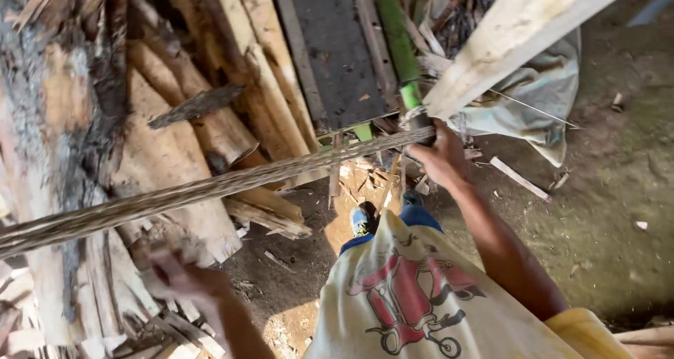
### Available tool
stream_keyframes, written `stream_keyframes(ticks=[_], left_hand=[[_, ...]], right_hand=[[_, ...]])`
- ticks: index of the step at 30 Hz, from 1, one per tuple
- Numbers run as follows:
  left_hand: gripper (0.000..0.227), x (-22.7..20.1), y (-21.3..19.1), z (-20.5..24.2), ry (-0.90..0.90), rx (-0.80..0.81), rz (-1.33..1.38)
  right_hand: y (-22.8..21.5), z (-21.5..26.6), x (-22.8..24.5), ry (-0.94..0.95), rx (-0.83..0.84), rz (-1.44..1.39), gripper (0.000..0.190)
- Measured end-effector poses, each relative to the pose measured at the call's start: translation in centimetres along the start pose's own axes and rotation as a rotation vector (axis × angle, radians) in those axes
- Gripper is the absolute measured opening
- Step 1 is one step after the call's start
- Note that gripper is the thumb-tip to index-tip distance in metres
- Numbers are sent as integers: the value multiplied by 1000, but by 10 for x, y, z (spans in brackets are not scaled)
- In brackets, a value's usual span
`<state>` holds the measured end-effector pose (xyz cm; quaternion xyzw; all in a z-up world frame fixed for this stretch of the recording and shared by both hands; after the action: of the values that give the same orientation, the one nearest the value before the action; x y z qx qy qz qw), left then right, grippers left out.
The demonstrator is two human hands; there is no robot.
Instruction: Slicing thin pieces of wood using a manual wood-slicing machine.
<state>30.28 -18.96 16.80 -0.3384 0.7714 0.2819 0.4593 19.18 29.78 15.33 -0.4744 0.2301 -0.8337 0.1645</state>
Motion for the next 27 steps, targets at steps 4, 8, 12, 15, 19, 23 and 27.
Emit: stream_keyframes(ticks=[4,8,12,15,19,23,27], left_hand=[[29,4,75,129,-317,401,113],[32,-21,122,197,-390,576,66],[37,-39,171,242,-504,642,23],[37,-40,191,277,-459,721,15],[32,-44,194,314,-320,877,-217],[32,-71,209,323,-274,879,-224],[27,-97,237,308,43,728,-232]], right_hand=[[-2,1,-4,-34,17,-149,64],[-3,-5,-19,-88,80,-267,68],[-18,-7,-17,-163,237,-427,71],[-23,-12,-22,-284,310,-485,65],[-32,-15,-18,-264,399,-327,62],[-31,-22,-30,-333,458,-375,76],[-32,-24,-30,-367,493,-352,76]])
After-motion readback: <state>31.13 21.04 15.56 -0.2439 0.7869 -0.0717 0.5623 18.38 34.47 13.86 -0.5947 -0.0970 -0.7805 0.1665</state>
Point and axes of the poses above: each hand's wrist, its own z-axis away from the middle knuckle, its own y-axis out of the palm, x = y × z, the point moved 1 cm from there along -z, towards the middle knuckle, and after that the axes turned 6 degrees about z, right-handed, at the moved point
